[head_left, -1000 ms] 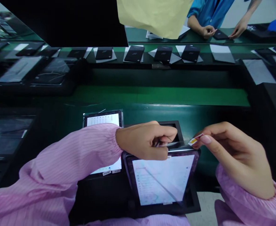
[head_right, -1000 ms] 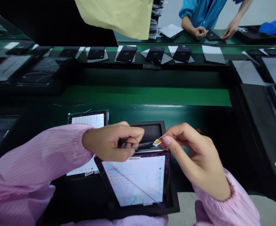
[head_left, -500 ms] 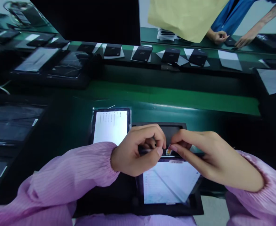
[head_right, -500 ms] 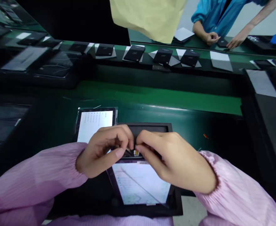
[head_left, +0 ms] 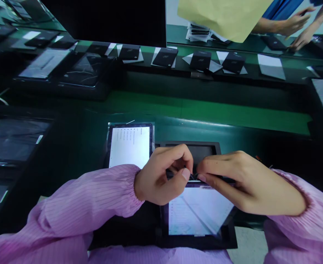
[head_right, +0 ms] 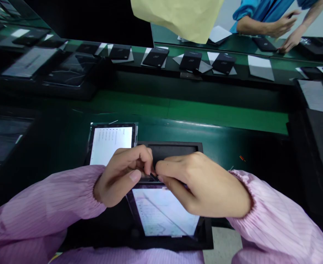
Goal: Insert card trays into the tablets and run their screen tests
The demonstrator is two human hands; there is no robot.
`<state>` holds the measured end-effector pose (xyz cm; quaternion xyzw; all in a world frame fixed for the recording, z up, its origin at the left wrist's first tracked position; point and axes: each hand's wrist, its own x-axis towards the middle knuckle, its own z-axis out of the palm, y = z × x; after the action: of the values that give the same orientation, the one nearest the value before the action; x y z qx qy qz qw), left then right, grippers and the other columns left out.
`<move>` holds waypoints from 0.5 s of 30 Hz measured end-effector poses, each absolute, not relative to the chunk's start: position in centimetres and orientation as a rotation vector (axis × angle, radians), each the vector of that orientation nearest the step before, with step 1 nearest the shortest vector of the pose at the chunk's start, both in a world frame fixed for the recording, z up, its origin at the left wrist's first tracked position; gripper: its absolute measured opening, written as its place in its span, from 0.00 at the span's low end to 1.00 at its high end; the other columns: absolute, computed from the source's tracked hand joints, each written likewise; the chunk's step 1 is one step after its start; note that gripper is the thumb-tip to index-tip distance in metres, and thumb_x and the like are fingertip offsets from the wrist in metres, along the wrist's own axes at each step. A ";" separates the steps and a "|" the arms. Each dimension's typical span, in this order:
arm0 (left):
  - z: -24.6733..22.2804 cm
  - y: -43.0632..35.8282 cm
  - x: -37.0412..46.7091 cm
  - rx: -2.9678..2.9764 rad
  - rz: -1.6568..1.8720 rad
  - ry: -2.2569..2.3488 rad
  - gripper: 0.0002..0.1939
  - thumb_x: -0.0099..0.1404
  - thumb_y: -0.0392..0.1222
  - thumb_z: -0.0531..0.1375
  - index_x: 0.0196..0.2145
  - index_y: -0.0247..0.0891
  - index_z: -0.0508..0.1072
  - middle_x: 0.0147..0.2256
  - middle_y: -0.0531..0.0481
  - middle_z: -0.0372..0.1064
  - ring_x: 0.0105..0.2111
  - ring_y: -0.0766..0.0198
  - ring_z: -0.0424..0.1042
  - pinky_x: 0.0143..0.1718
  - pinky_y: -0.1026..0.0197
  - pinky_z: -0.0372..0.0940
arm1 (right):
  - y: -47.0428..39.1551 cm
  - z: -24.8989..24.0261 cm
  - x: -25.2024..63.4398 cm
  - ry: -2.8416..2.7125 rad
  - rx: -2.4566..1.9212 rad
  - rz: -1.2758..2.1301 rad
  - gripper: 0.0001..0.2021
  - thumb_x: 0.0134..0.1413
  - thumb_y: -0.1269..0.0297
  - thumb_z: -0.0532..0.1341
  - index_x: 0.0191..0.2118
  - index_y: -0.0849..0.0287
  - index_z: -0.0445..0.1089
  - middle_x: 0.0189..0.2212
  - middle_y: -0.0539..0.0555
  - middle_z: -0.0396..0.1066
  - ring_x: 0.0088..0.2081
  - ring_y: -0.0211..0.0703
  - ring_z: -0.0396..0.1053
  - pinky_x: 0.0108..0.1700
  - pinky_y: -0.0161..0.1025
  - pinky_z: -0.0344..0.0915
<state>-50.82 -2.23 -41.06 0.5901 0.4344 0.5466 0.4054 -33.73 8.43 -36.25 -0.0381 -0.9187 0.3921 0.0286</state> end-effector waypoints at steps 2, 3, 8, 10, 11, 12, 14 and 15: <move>-41.1 -2.2 -50.8 1.490 1.382 1.093 0.05 0.61 0.39 0.53 0.28 0.36 0.62 0.21 0.55 0.58 0.18 0.72 0.58 0.17 0.68 0.52 | 8.6 -36.4 -33.8 -2.839 -0.093 1.234 0.09 0.61 0.75 0.50 0.30 0.59 0.62 0.23 0.47 0.61 0.23 0.32 0.56 0.26 0.32 0.52; -41.2 -2.2 -50.9 1.495 1.385 1.094 0.05 0.61 0.39 0.53 0.28 0.36 0.62 0.21 0.55 0.58 0.18 0.72 0.57 0.17 0.68 0.52 | 8.6 -36.5 -33.8 -2.840 -0.085 1.246 0.09 0.60 0.76 0.51 0.30 0.59 0.62 0.23 0.47 0.61 0.24 0.31 0.56 0.26 0.32 0.52; -41.4 -2.2 -50.9 1.513 1.388 1.107 0.07 0.62 0.41 0.53 0.28 0.37 0.63 0.21 0.54 0.59 0.19 0.70 0.59 0.18 0.67 0.52 | 8.8 -36.7 -33.9 -2.837 -0.059 1.282 0.09 0.61 0.75 0.52 0.29 0.59 0.61 0.23 0.47 0.60 0.24 0.31 0.56 0.27 0.31 0.53; -41.4 -2.2 -51.0 1.516 1.390 1.107 0.08 0.63 0.41 0.53 0.28 0.36 0.64 0.21 0.54 0.59 0.20 0.70 0.59 0.19 0.67 0.53 | 8.8 -36.7 -33.9 -2.836 -0.095 1.268 0.09 0.62 0.73 0.52 0.30 0.59 0.62 0.22 0.46 0.60 0.23 0.30 0.55 0.26 0.31 0.52; -41.4 -2.2 -51.0 1.518 1.393 1.106 0.08 0.63 0.41 0.53 0.28 0.36 0.64 0.21 0.54 0.60 0.20 0.70 0.60 0.19 0.67 0.54 | 8.8 -36.7 -33.8 -2.836 -0.125 1.261 0.09 0.63 0.71 0.52 0.30 0.59 0.63 0.21 0.46 0.59 0.22 0.30 0.55 0.25 0.31 0.51; -41.4 -2.2 -50.9 1.520 1.395 1.106 0.08 0.63 0.41 0.53 0.28 0.36 0.64 0.21 0.54 0.60 0.20 0.69 0.60 0.19 0.66 0.54 | 8.8 -36.6 -33.8 -2.836 -0.163 1.260 0.09 0.63 0.70 0.53 0.31 0.59 0.63 0.21 0.45 0.59 0.22 0.30 0.55 0.25 0.31 0.51; -41.3 -2.2 -50.9 1.525 1.400 1.109 0.08 0.63 0.41 0.53 0.28 0.37 0.64 0.21 0.54 0.60 0.20 0.70 0.60 0.20 0.66 0.54 | 8.7 -36.5 -33.7 -2.831 -0.240 1.276 0.07 0.63 0.68 0.54 0.32 0.59 0.64 0.21 0.45 0.60 0.22 0.31 0.56 0.25 0.31 0.52; -41.3 -2.2 -50.9 1.529 1.403 1.111 0.08 0.64 0.41 0.53 0.28 0.37 0.64 0.21 0.54 0.60 0.20 0.70 0.59 0.20 0.66 0.53 | 8.7 -36.4 -33.6 -2.826 -0.267 1.292 0.06 0.63 0.67 0.54 0.33 0.59 0.64 0.22 0.46 0.62 0.22 0.31 0.58 0.25 0.31 0.53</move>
<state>-50.90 -2.20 -41.31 0.5999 0.4358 0.5503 0.3839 -33.62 8.68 -36.43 -0.0854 -0.9061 0.4142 0.0112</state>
